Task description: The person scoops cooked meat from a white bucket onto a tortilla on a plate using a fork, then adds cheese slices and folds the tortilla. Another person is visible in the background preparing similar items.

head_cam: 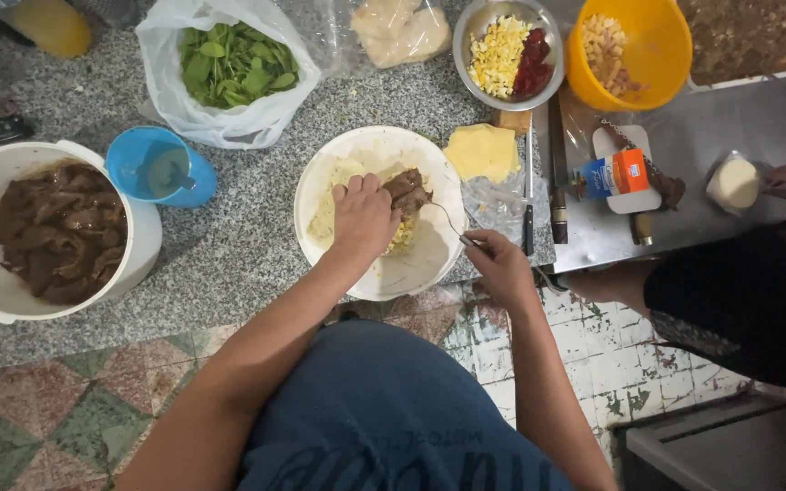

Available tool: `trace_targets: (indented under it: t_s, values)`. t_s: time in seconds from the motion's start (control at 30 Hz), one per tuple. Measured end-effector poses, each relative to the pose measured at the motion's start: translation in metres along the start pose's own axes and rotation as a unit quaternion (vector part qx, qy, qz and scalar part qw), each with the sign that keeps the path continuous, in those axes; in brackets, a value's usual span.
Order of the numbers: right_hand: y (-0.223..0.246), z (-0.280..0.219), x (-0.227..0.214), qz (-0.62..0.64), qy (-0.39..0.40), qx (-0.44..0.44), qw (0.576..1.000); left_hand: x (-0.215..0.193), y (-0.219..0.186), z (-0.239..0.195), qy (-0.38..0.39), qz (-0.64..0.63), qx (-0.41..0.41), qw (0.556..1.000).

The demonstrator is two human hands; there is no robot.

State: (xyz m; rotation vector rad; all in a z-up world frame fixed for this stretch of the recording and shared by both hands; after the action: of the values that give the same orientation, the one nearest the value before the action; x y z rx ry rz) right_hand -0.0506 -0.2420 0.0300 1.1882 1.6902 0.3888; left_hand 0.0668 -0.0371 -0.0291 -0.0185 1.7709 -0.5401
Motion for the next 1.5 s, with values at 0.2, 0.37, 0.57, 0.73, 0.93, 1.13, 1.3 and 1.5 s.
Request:
trace_targets:
  t_s: [0.2, 0.37, 0.57, 0.73, 0.93, 1.13, 1.3, 1.5]
  values:
    - [-0.009, 0.021, 0.013, 0.046, -0.019, -0.051, 0.997, -0.002, 0.003, -0.003, -0.035, 0.016, 0.022, 0.999]
    - [-0.005, 0.007, 0.011, 0.051, -0.019, -0.038, 0.998, -0.001, -0.008, -0.001, -0.043, 0.004, 0.073, 0.996]
    - [-0.024, 0.017, 0.028, 0.056, -0.016, -0.028, 0.998, 0.009, -0.025, 0.019, -0.052, 0.026, 0.107, 0.993]
    - [-0.032, 0.018, 0.031, 0.095, -0.044, -0.034, 0.994, 0.004, -0.026, 0.017, -0.032, -0.021, 0.069, 0.997]
    - [-0.021, 0.009, 0.022, 0.116, -0.053, -0.056, 0.99, -0.005, -0.009, 0.01, -0.049, -0.059, 0.026, 0.997]
    - [-0.044, -0.002, 0.007, 0.088, -0.054, -0.022, 0.994, -0.011, 0.043, -0.018, -0.105, -0.085, -0.003, 0.991]
    - [-0.055, -0.004, 0.023, 0.08, -0.036, -0.032, 0.996, -0.05, 0.081, -0.082, -0.198, -0.106, 0.024, 0.974]
    - [0.003, 0.003, 0.038, 0.023, -0.009, -0.151, 0.988, -0.064, 0.17, -0.185, -0.273, -0.129, -0.026, 0.953]
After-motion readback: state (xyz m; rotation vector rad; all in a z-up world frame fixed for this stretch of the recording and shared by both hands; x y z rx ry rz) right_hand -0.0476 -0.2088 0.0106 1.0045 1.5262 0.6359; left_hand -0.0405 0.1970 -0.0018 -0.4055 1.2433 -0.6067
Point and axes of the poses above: each hand's wrist, its own z-axis towards the middle knuckle, its own x-axis out of the palm, y = z × x, the point moved 9 cm from there along z, towards the middle knuckle, and after that the axes turned 2 degrees about -y, right-handed, at the moved point
